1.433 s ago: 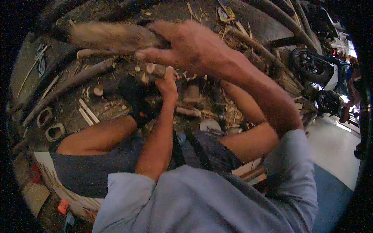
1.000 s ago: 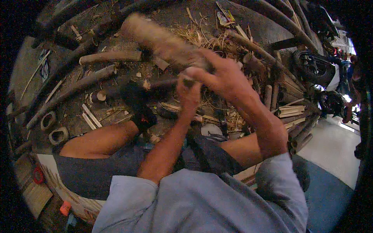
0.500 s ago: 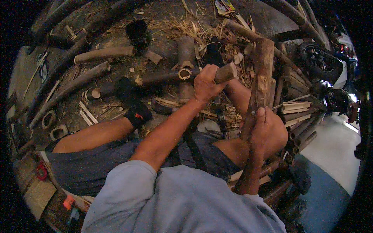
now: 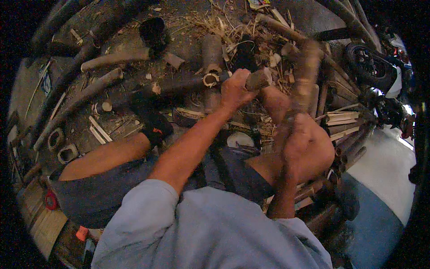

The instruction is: The person sits on the floor and repeatedly fits smaller bamboo pieces into larger bamboo tubes, adjusting alignment and tapping them into place. The person handles multiple bamboo pieces and tubes, rotating and repositioning them to achieve a snug fit.

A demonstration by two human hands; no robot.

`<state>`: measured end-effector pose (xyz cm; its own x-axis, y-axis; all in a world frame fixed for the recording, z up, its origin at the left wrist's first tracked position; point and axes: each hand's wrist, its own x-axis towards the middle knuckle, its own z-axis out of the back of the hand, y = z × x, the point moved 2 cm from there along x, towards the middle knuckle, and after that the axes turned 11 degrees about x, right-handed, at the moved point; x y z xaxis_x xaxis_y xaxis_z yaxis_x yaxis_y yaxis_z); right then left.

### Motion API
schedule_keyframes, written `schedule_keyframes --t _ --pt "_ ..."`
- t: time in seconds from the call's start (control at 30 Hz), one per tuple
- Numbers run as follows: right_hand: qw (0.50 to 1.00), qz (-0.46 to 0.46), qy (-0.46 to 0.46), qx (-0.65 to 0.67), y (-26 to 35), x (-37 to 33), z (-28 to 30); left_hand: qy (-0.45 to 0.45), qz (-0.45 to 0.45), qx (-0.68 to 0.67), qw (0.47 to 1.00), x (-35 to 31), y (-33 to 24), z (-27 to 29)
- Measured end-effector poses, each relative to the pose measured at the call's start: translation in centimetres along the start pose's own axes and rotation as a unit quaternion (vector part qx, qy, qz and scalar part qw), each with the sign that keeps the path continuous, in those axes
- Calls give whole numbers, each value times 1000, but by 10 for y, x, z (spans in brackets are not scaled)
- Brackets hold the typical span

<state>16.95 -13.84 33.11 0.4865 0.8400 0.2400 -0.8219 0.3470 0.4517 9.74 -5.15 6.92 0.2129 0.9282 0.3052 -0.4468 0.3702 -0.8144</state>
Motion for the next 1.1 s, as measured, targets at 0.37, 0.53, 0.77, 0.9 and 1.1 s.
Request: schedule_keyframes --t 0.37,0.53,0.77,0.9,1.1 --pt "995 -81 -44 39 2 -14 2 28 -8 41 999 -5 11 -4" --pt "979 -124 -27 158 6 -22 -4 75 10 108 991 -12 17 -7" --pt "982 -118 -82 123 -29 -24 -5 50 -36 92 994 -12 15 4" --pt "920 -232 43 314 -74 -49 -58 43 -18 99 994 -14 11 13" --pt "806 -320 192 460 -105 -62 -107 -216 186 -6 959 -17 20 41"
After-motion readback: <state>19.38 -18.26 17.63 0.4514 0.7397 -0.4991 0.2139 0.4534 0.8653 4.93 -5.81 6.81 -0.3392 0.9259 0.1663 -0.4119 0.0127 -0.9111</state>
